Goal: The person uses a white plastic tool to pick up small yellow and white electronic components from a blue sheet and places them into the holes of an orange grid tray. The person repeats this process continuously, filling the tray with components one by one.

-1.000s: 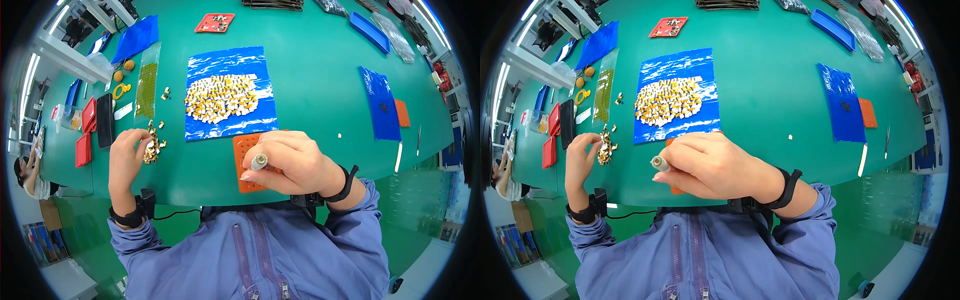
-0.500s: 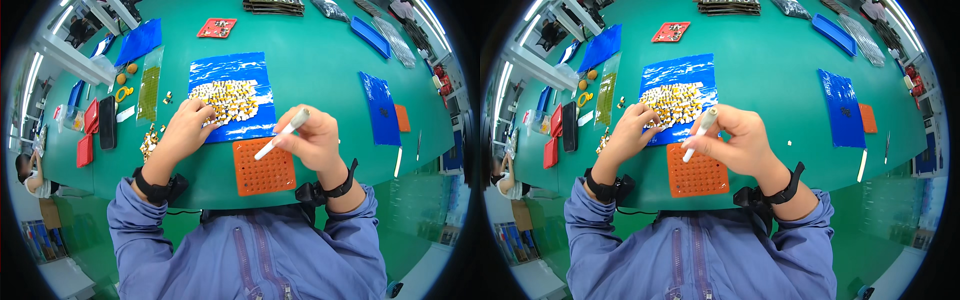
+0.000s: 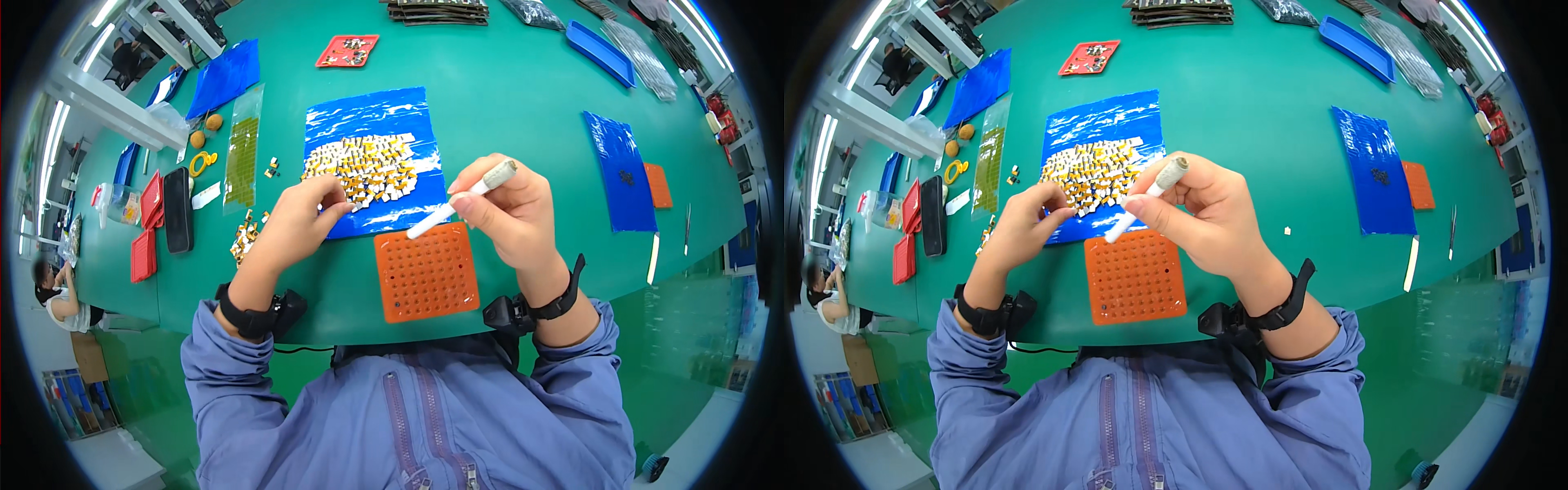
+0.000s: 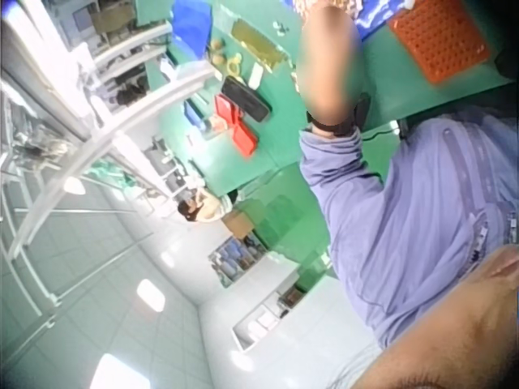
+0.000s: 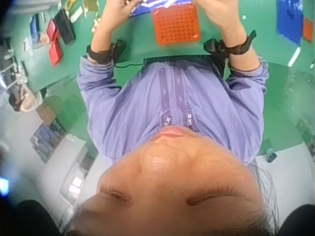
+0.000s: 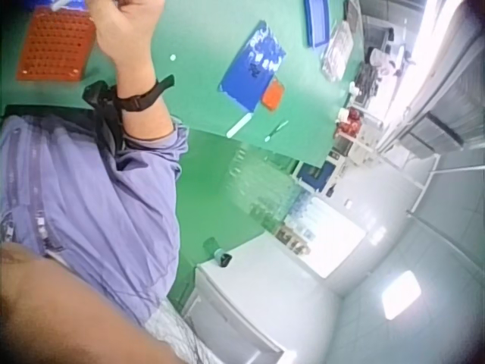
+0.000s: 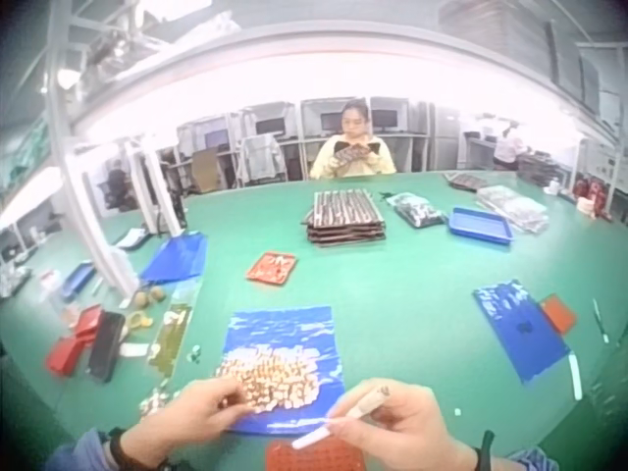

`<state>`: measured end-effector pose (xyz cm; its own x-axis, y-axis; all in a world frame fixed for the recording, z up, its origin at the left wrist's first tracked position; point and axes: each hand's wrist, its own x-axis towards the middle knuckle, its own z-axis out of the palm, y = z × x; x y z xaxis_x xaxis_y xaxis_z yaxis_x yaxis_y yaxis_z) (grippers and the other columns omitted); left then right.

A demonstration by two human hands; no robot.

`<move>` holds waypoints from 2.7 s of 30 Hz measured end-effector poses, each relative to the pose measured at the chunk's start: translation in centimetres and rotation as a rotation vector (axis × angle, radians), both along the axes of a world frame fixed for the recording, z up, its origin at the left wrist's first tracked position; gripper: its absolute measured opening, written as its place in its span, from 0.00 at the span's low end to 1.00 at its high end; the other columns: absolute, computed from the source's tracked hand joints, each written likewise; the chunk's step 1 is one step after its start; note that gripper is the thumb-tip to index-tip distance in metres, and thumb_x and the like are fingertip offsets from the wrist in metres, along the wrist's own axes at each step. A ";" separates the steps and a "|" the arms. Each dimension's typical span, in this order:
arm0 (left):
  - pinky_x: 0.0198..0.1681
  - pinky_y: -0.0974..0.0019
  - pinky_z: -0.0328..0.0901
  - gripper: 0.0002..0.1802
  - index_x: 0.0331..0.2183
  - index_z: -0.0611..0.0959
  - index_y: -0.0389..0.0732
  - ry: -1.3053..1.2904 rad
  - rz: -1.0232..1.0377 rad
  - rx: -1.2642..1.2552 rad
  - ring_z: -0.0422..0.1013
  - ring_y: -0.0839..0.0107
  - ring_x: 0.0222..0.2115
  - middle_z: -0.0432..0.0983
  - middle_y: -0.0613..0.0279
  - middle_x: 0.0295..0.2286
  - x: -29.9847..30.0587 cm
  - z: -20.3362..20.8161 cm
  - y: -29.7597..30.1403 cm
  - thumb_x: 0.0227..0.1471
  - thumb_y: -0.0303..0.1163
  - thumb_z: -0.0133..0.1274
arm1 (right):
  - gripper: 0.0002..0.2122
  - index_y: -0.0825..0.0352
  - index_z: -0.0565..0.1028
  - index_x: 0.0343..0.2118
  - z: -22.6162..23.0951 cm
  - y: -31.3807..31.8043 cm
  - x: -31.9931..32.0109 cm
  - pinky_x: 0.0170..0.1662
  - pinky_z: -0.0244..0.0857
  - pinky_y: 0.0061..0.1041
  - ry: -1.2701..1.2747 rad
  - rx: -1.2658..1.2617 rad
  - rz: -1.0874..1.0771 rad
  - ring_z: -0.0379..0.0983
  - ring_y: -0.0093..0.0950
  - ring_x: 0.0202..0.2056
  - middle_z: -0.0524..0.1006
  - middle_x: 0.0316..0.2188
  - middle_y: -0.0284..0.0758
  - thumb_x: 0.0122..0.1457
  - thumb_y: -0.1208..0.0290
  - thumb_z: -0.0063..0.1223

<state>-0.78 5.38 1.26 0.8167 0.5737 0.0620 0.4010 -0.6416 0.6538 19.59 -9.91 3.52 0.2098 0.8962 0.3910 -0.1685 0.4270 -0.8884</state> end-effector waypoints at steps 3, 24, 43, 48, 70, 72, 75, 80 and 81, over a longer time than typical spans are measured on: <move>0.28 0.77 0.59 0.07 0.26 0.69 0.38 -0.219 0.042 -0.576 0.64 0.82 0.25 0.67 0.68 0.22 -0.7 1.6 -1.0 0.47 0.26 0.51 | 0.04 0.71 0.71 0.28 0.3 0.0 0.1 0.27 0.58 0.11 0.022 -0.034 0.015 0.66 0.14 0.26 0.72 0.26 0.30 0.48 0.81 0.53; 0.29 0.68 0.60 0.06 0.28 0.67 0.41 -1.031 -0.362 -1.346 0.64 0.72 0.25 0.65 0.62 0.21 0.5 -0.7 -5.2 0.48 0.26 0.49 | 0.05 0.71 0.74 0.29 0.4 0.0 -0.4 0.31 0.62 0.14 -0.180 -0.163 0.079 0.68 0.16 0.28 0.74 0.25 0.31 0.47 0.80 0.54; 0.27 0.70 0.61 0.08 0.25 0.68 0.40 -0.982 -0.352 -1.233 0.64 0.72 0.23 0.66 0.62 0.20 0.4 -0.5 -5.5 0.45 0.26 0.52 | 0.03 0.70 0.73 0.28 0.2 0.4 -0.1 0.28 0.61 0.16 -0.378 -0.075 0.074 0.69 0.20 0.25 0.74 0.23 0.32 0.49 0.78 0.52; 0.25 0.69 0.61 0.09 0.24 0.68 0.42 -0.927 -0.350 -1.164 0.61 0.74 0.21 0.64 0.65 0.19 0.1 -0.3 -5.2 0.45 0.27 0.53 | 0.04 0.70 0.73 0.27 0.4 0.3 -0.1 0.28 0.61 0.18 -0.523 -0.026 0.072 0.69 0.24 0.24 0.72 0.21 0.32 0.49 0.77 0.52; 0.27 0.70 0.59 0.06 0.24 0.72 0.39 -0.987 -0.382 -1.149 0.63 0.72 0.23 0.67 0.62 0.21 0.0 -0.6 -5.1 0.41 0.21 0.54 | 0.04 0.71 0.72 0.26 0.2 0.3 -0.4 0.26 0.61 0.22 -0.604 0.096 0.001 0.67 0.27 0.23 0.71 0.21 0.35 0.46 0.79 0.53; 0.27 0.70 0.59 0.06 0.24 0.72 0.39 -1.004 -0.372 -1.167 0.63 0.72 0.22 0.67 0.62 0.21 0.1 -0.6 -5.2 0.41 0.21 0.54 | 0.03 0.71 0.72 0.26 0.1 0.4 -0.5 0.26 0.60 0.22 -0.600 0.116 -0.015 0.67 0.27 0.23 0.71 0.21 0.35 0.46 0.79 0.53; 0.27 0.70 0.59 0.06 0.23 0.72 0.39 -0.980 -0.380 -1.145 0.64 0.72 0.23 0.67 0.63 0.21 -0.1 -0.7 -5.0 0.41 0.21 0.54 | 0.03 0.71 0.72 0.25 0.3 0.3 -0.4 0.26 0.60 0.22 -0.623 0.110 -0.002 0.66 0.27 0.23 0.70 0.21 0.35 0.46 0.80 0.52; 0.27 0.70 0.60 0.06 0.23 0.72 0.39 -0.983 -0.373 -1.137 0.64 0.72 0.23 0.67 0.63 0.21 0.0 -0.7 -5.1 0.42 0.21 0.54 | 0.03 0.70 0.71 0.25 0.2 0.5 -0.6 0.26 0.60 0.22 -0.603 0.125 0.000 0.66 0.28 0.24 0.69 0.20 0.34 0.45 0.81 0.52; 0.27 0.70 0.60 0.06 0.23 0.72 0.39 -0.983 -0.363 -1.140 0.64 0.72 0.23 0.66 0.63 0.21 -0.1 -0.7 -5.0 0.42 0.21 0.54 | 0.04 0.70 0.71 0.25 0.3 0.4 -0.5 0.26 0.60 0.22 -0.624 0.120 0.001 0.66 0.28 0.24 0.69 0.20 0.34 0.45 0.81 0.52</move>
